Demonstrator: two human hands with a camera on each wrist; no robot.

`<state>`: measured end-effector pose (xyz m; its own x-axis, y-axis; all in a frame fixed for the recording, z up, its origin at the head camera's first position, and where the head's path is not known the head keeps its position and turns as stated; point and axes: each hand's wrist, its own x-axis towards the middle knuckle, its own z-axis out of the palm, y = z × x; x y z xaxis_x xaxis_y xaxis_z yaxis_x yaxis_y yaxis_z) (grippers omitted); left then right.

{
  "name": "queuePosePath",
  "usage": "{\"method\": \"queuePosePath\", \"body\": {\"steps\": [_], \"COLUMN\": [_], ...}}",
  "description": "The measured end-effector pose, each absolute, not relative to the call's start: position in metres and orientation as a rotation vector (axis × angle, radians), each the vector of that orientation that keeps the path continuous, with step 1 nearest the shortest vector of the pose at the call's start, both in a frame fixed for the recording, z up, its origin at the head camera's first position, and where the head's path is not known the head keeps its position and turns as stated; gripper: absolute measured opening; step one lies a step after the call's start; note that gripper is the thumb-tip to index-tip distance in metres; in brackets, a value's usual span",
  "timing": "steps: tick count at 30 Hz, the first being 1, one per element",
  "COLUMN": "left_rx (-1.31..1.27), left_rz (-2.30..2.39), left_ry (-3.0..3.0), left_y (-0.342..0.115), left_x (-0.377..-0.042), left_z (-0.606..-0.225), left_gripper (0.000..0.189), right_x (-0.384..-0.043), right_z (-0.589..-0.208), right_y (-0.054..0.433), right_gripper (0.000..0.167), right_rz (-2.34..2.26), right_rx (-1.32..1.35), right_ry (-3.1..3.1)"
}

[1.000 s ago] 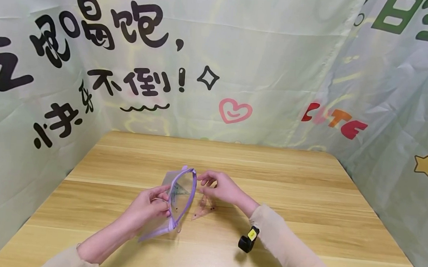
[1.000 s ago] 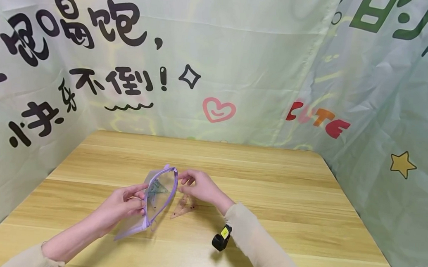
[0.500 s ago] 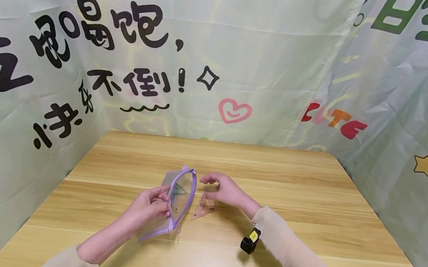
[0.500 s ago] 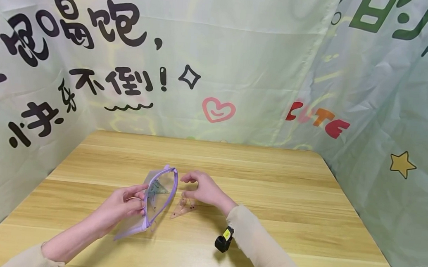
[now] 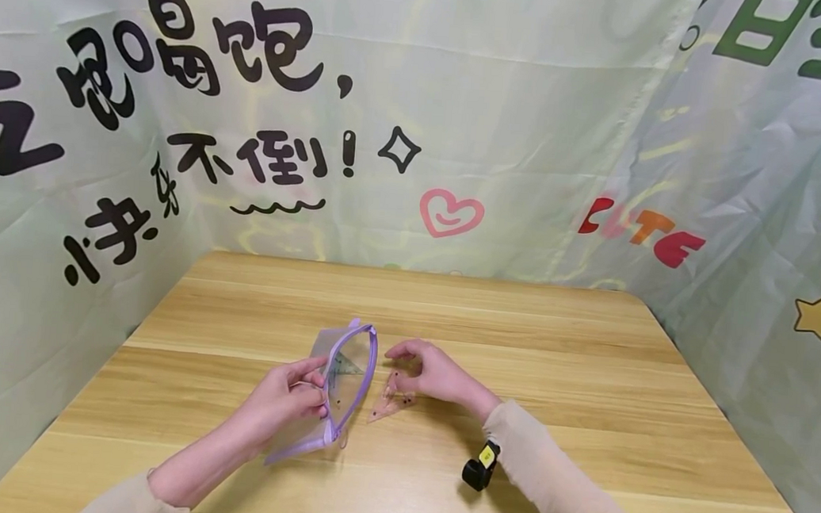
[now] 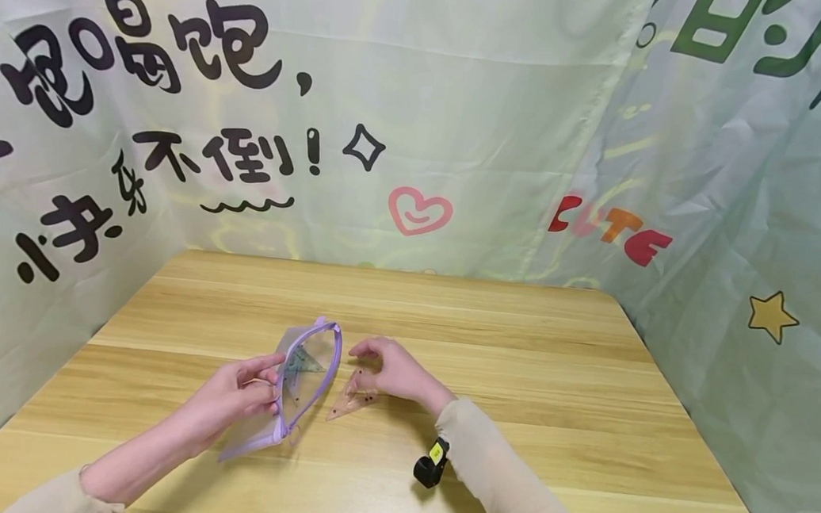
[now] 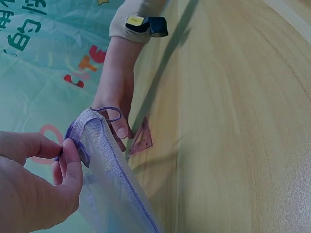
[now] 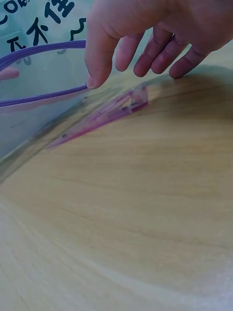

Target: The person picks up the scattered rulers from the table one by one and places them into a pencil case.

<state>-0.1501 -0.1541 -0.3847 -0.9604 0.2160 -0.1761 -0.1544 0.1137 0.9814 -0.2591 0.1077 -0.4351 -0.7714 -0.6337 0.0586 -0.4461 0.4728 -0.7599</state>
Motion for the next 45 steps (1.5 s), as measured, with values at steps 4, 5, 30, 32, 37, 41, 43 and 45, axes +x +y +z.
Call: {"method": "queuePosePath", "body": {"steps": [4, 5, 30, 32, 37, 41, 43, 45], "left_rx": [0.058, 0.058, 0.076, 0.072, 0.048, 0.033, 0.029, 0.027], "left_rz": [1.922, 1.922, 1.918, 1.912, 1.91, 1.916, 1.917, 1.918], "left_ry": [2.118, 2.119, 2.112, 2.113, 2.121, 2.136, 2.138, 2.138], "left_y": [-0.154, -0.154, -0.155, -0.155, -0.154, -0.152, -0.151, -0.151], "left_x": [-0.15, -0.15, -0.149, -0.149, -0.149, -0.149, -0.148, -0.149], "left_z": [-0.385, -0.385, -0.386, -0.386, -0.386, -0.385, -0.385, -0.385], "left_gripper": [0.076, 0.076, 0.077, 0.076, 0.075, 0.074, 0.073, 0.073], "right_x": [-0.259, -0.259, -0.264, -0.263, -0.261, -0.261, -0.261, -0.261], "right_z": [-0.44, -0.441, -0.453, -0.452, -0.451, -0.452, -0.452, -0.452], "right_y": [0.11, 0.11, 0.118, 0.118, 0.118, 0.118, 0.118, 0.119], "right_gripper": [0.049, 0.049, 0.085, 0.086, 0.084, 0.081, 0.079, 0.078], "right_rz": [-1.2, -1.201, -1.042, -1.048, -1.068, -1.098, -1.11, -1.122], "right_rx": [-0.939, -0.941, -0.951, -0.935, -0.92, -0.925, -0.922, -0.91], "right_ry": [2.469, 2.469, 2.438, 2.436, 2.437, 2.434, 2.431, 2.426]}}
